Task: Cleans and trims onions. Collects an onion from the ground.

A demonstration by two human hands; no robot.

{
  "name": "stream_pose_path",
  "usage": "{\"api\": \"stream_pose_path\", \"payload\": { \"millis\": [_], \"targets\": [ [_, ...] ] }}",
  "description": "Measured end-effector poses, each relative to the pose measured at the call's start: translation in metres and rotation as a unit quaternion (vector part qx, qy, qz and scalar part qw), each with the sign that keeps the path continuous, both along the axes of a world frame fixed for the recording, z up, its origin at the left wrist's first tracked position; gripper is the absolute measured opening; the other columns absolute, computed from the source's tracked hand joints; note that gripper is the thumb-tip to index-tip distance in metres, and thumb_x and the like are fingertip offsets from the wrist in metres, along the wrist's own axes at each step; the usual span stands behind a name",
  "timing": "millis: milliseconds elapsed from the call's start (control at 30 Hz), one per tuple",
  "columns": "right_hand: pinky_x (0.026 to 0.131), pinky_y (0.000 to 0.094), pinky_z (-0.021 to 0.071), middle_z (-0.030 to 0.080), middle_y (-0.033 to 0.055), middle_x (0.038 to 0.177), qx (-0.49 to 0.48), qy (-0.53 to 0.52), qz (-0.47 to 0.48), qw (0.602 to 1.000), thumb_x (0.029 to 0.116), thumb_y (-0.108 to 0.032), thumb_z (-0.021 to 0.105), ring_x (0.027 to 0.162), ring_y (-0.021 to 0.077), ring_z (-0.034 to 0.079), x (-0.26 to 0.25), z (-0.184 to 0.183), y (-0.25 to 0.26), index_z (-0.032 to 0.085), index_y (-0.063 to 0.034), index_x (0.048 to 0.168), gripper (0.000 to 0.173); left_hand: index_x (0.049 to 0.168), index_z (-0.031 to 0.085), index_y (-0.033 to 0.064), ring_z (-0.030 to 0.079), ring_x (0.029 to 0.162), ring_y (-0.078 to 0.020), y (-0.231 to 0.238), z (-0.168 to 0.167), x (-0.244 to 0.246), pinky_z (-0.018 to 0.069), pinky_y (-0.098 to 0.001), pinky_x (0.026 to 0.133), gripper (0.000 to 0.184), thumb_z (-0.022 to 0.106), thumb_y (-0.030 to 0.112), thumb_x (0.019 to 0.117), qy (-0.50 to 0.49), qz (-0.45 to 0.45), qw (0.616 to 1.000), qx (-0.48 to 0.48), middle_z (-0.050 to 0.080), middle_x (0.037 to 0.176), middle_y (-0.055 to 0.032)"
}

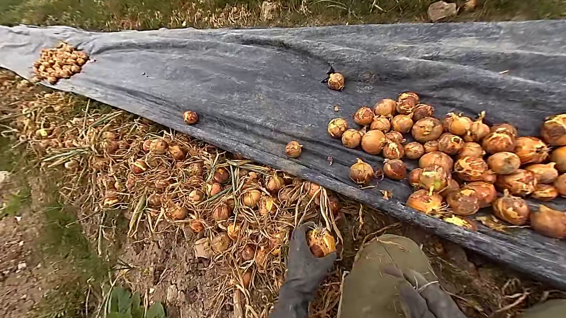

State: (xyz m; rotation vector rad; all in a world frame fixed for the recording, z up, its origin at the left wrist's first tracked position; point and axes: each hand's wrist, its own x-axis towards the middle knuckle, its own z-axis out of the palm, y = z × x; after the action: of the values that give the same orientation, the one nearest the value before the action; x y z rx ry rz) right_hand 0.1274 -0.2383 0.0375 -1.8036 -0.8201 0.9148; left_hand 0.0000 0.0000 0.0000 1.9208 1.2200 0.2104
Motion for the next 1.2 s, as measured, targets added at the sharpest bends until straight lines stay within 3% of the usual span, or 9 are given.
{"api": "stream_pose_path", "payload": {
  "millis": [133, 367, 467, 633, 700, 800, 933, 1067, 1200],
  "targets": [
    [0.092, 0.0477, 0.0565, 0.066, 0.0059, 0.134, -0.047, -0.069, 0.07, 0.994, 0.1011, -0.053, 0.051, 0.108, 0.0204, 0.069, 0.0, 0.016, 0.022, 0.051, -0.0215, 0.15, 0.058, 0.136, 0.065, 0.0222, 0.055, 0.13, -0.0179, -0.028, 0.076, -0.042, 0.0516, -0.0379, 0.108, 0.081, 0.093, 0.023, 0.0597, -0.094, -0.113, 0.986, 0.079, 0.059, 0.138, -0.0051],
    [0.059, 0.0338, 0.0598, 0.071, 0.0029, 0.102, 0.166, 0.068, 0.036, 0.983, 0.1082, -0.051, 0.036, 0.067, 0.0117, 0.066, -0.059, 0.029, 0.03, 0.053, -0.0138, 0.145, 0.055, 0.149, 0.05, 0.0139, 0.057, 0.133, -0.0195, -0.081, 0.114, -0.087, 0.0493, -0.0417, 0.115, 0.091, 0.093, 0.022, 0.0698, -0.207, -0.226, 0.947, 0.092, 0.06, 0.143, -0.0058],
    [0.098, 0.0345, 0.0571, 0.068, 0.0017, 0.133, 0.166, -0.05, 0.077, 0.982, 0.1117, -0.041, 0.029, 0.114, 0.0101, 0.068, -0.059, 0.018, 0.025, 0.055, -0.0151, 0.147, 0.051, 0.149, 0.053, 0.0162, 0.066, 0.121, -0.0109, -0.098, 0.106, -0.103, 0.0589, -0.0349, 0.103, 0.088, 0.093, 0.033, 0.0724, -0.151, -0.133, 0.979, -0.043, 0.066, 0.136, -0.0015],
    [0.052, 0.042, 0.0565, 0.072, 0.0082, 0.08, 0.238, -0.399, 0.019, 0.885, 0.1074, -0.049, 0.033, 0.061, 0.0202, 0.068, -0.053, 0.01, 0.016, 0.062, -0.0099, 0.141, 0.059, 0.133, 0.061, 0.0132, 0.068, 0.075, -0.0143, -0.124, 0.093, -0.103, 0.0555, -0.0302, 0.059, 0.055, 0.073, 0.045, 0.0905, -0.14, 0.0, 0.923, -0.36, 0.072, 0.103, -0.0068],
    [0.066, 0.0329, 0.0608, 0.075, 0.0079, 0.1, 0.252, -0.3, -0.025, 0.92, 0.1096, -0.044, 0.033, 0.075, 0.012, 0.07, -0.047, 0.012, 0.004, 0.057, -0.0077, 0.145, 0.056, 0.131, 0.058, 0.0085, 0.071, 0.076, -0.0199, -0.126, 0.084, -0.094, 0.059, -0.0331, 0.058, 0.052, 0.063, 0.048, 0.0975, -0.191, 0.056, 0.884, -0.422, 0.072, 0.101, -0.0118],
    [0.04, 0.0325, 0.0502, 0.064, 0.0046, 0.079, 0.142, 0.011, -0.131, 0.981, 0.1108, -0.033, 0.029, 0.048, 0.0156, 0.055, -0.044, 0.019, 0.0, 0.052, -0.01, 0.146, 0.049, 0.14, 0.047, 0.0033, 0.075, 0.079, -0.0251, -0.11, 0.087, -0.06, 0.063, -0.0354, 0.062, 0.053, 0.058, 0.039, 0.1023, -0.295, 0.042, 0.872, -0.387, 0.072, 0.105, -0.0169],
    [0.037, 0.0363, 0.0484, 0.063, 0.0072, 0.076, 0.069, 0.118, -0.118, 0.984, 0.1111, -0.041, 0.028, 0.045, 0.0206, 0.053, -0.029, -0.008, -0.008, 0.055, -0.0172, 0.146, 0.05, 0.151, 0.043, 0.0027, 0.073, 0.106, -0.0309, -0.065, 0.079, -0.017, 0.0619, -0.0447, 0.086, 0.06, 0.06, 0.034, 0.1023, -0.46, -0.072, 0.848, -0.255, 0.07, 0.126, -0.0203],
    [0.037, 0.0336, 0.0471, 0.063, 0.006, 0.072, 0.041, 0.141, -0.105, 0.984, 0.1097, -0.043, 0.036, 0.046, 0.0193, 0.053, -0.024, -0.017, -0.014, 0.063, -0.0162, 0.136, 0.046, 0.131, 0.066, 0.0184, 0.07, 0.109, -0.0175, 0.001, 0.018, -0.016, 0.0597, -0.0414, 0.097, 0.028, 0.052, 0.026, 0.1077, -0.093, -0.076, 0.991, -0.052, 0.07, 0.124, -0.0033],
    [0.042, 0.033, 0.0489, 0.063, 0.0042, 0.071, -0.02, 0.183, -0.077, 0.98, 0.1071, -0.048, 0.043, 0.048, 0.0184, 0.055, -0.03, -0.032, -0.013, 0.064, -0.0149, 0.133, 0.047, 0.117, 0.07, 0.003, 0.067, 0.111, -0.0385, 0.021, -0.039, -0.004, 0.0567, -0.0584, 0.09, 0.025, 0.057, 0.013, 0.0979, 0.379, -0.232, 0.892, 0.086, 0.069, 0.118, -0.0198]
  ]
}}
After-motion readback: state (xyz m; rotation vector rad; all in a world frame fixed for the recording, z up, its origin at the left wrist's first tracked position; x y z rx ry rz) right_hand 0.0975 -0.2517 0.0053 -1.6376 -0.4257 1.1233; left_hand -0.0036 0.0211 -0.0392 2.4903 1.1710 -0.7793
